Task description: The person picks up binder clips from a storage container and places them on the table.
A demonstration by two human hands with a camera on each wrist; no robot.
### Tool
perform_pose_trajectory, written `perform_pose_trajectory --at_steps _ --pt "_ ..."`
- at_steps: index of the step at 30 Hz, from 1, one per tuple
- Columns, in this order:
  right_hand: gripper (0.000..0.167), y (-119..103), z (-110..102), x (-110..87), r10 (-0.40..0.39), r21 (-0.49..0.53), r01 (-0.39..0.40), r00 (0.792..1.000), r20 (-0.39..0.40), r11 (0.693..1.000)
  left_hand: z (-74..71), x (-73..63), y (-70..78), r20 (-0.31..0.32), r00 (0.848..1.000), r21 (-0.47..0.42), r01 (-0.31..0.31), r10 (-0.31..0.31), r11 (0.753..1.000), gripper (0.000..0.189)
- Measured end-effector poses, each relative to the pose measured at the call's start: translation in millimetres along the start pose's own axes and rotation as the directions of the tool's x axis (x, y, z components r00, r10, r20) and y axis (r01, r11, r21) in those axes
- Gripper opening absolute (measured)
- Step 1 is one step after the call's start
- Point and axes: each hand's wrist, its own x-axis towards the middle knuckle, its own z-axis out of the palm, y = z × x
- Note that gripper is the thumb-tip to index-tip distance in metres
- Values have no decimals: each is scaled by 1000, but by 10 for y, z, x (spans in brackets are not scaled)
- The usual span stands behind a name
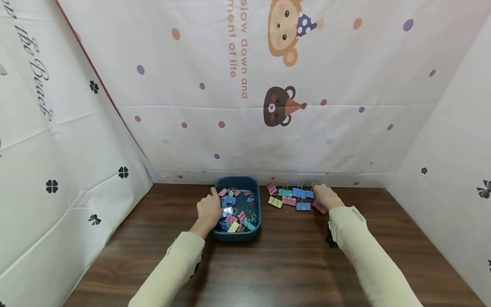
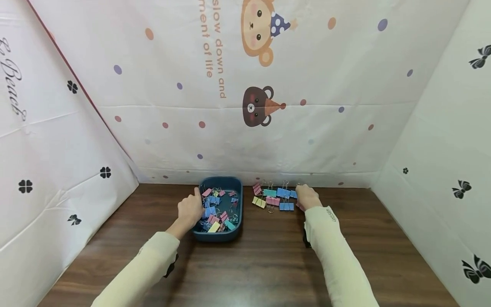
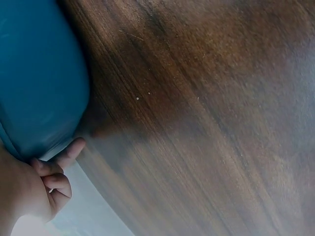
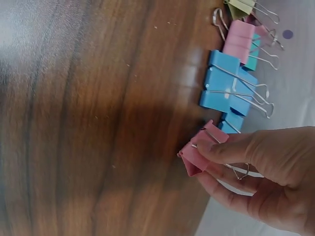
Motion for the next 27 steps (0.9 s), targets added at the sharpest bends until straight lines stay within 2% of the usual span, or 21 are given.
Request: perform_pose_trajectory --at_steps 8,15,17,22,27 --pt "11 24 83 68 -2 -96 -4 998 -70 995 0 5 19 6 1000 34 -16 16 999 83" --pt "18 10 147 78 3 -58 -9 996 -95 998 8 -20 22 2 1000 42 -23 23 999 83" --pt "19 6 145 76 3 -78 -11 995 -101 997 14 -21 15 2 1000 43 -23 22 999 82" --pt "26 -45 42 103 -16 -195 -8 992 -122 981 8 -9 -3 2 1000 41 -13 13 999 81" --pt "27 -233 -191 118 -56 -258 24 991 -118 966 -2 10 -13 -1 1000 26 -6 6 1000 81"
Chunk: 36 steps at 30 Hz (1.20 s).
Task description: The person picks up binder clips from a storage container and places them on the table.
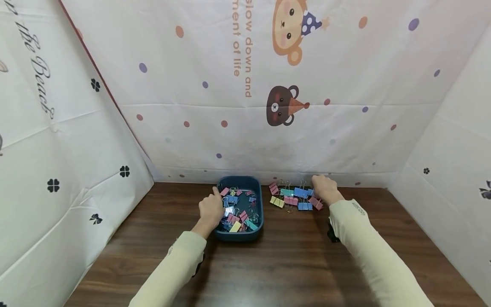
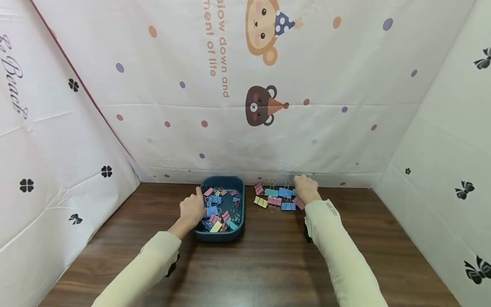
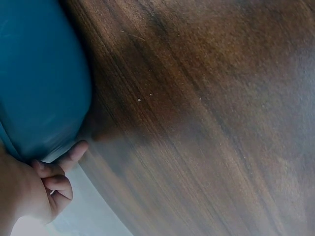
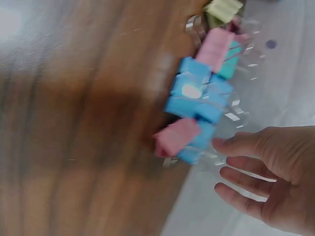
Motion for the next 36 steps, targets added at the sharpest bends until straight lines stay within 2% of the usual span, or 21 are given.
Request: perform_pose_trajectory --at_steps 5,9,12,17,20,23,26,28,36 --pt "39 -300 -280 -23 -47 -26 47 999 -14 999 18 11 5 1 1000 -15 4 -4 1000 81" --pt "45 -647 -422 0 -103 21 103 995 3 995 18 4 -1 11 1000 -27 13 -12 1000 81" --pt "36 -945 -467 28 -147 57 146 989 3 988 10 -4 -5 12 1000 -29 13 -12 1000 81" --pt "3 -1480 -412 88 -183 70 182 983 1 981 0 -8 -2 15 1000 -28 6 -5 1000 81" --pt "5 -1775 -314 107 -164 91 159 985 52 983 -3 -4 3 11 1000 -28 8 -8 1000 80" --pt "21 -2020 -197 118 -135 120 116 976 169 986 -6 12 -1 3 1000 -28 19 -18 999 80" --pt "36 -2167 -95 99 -116 115 87 955 273 989 -10 20 4 1 1000 -32 22 -22 999 79" --pt "42 -2215 -31 85 -111 95 85 942 316 992 -13 16 11 0 1000 -29 16 -16 999 79" --pt "49 -2284 142 66 -69 41 57 914 400 998 -7 -1 6 5 1000 -20 8 -8 1000 79"
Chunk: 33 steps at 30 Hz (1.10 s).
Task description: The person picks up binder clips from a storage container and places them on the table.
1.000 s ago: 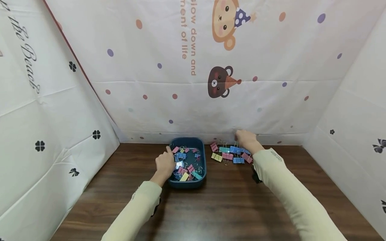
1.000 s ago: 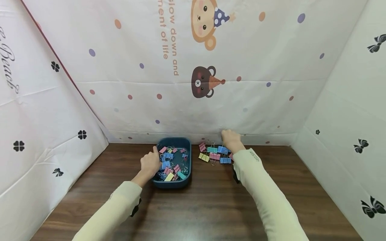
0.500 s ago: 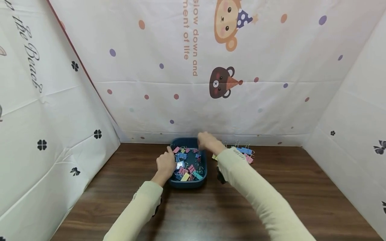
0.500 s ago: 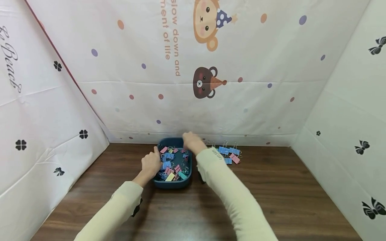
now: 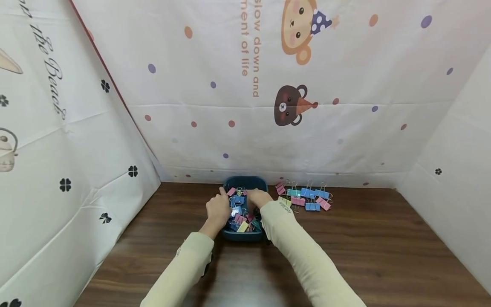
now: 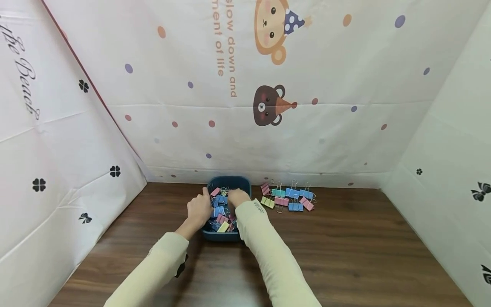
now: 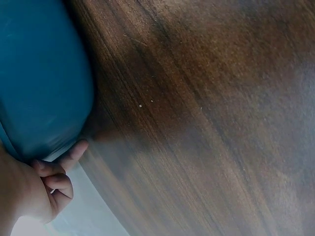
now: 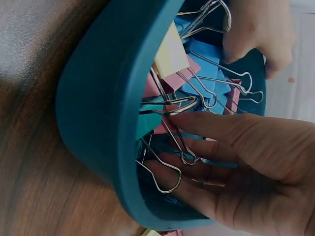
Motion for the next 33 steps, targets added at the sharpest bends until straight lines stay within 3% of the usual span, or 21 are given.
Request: perform_pose_trajectory --at_steps 5,10,16,20,27,33 --pt "47 -3 6 5 -19 -24 19 1000 5 1000 -6 6 1 -4 1000 -1 1 -1 1000 80" --pt "39 -34 20 30 -38 -113 37 999 -6 993 -19 5 9 -10 1000 -4 -2 1 1000 79" --pt "60 -70 65 97 -51 -145 44 997 -49 989 10 14 0 -22 1000 -9 -4 3 1000 78" --pt "44 -39 65 145 -44 -85 33 991 -125 996 27 2 4 -14 1000 -19 4 -4 1000 77" --pt "5 71 -72 156 -68 -33 61 957 -283 998 19 -18 7 -16 1000 -37 6 -7 999 75" --pt "2 217 -291 -62 -108 -25 107 926 -362 994 20 -10 -4 -17 1000 -23 -1 1 1000 75"
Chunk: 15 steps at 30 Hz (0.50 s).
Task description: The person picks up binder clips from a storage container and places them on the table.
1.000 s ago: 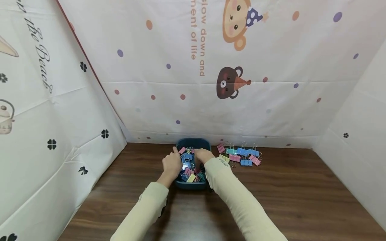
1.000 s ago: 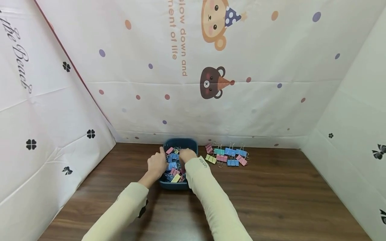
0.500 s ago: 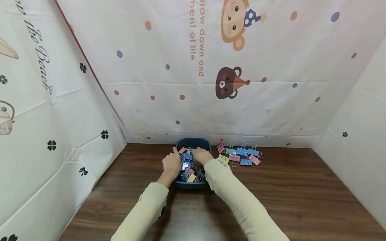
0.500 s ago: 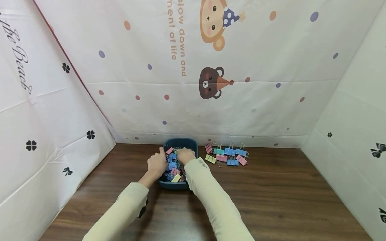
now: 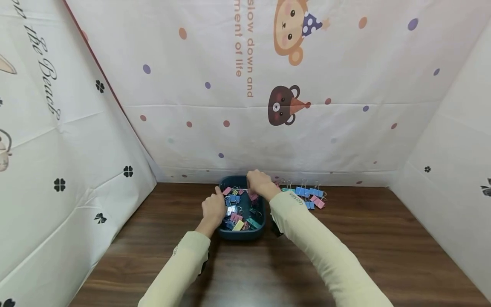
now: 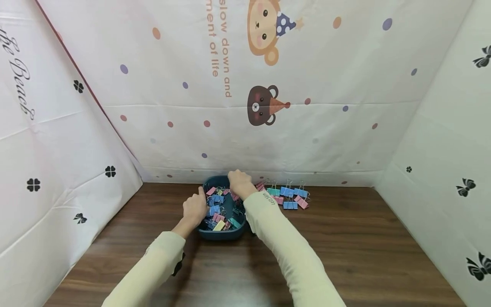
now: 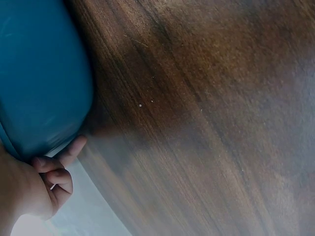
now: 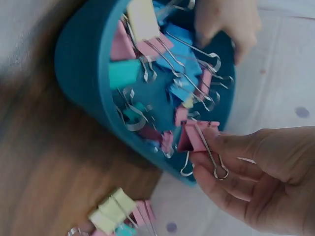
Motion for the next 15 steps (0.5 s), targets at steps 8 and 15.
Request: perform_pose_trajectory --at_steps 8,15 --pt "8 429 -316 -183 -24 -66 22 999 -35 998 -1 1 10 8 1000 -9 2 -2 1000 77" --pt "13 757 -349 -413 -64 -78 73 992 111 994 -10 -9 13 7 1000 -28 7 -6 1000 76"
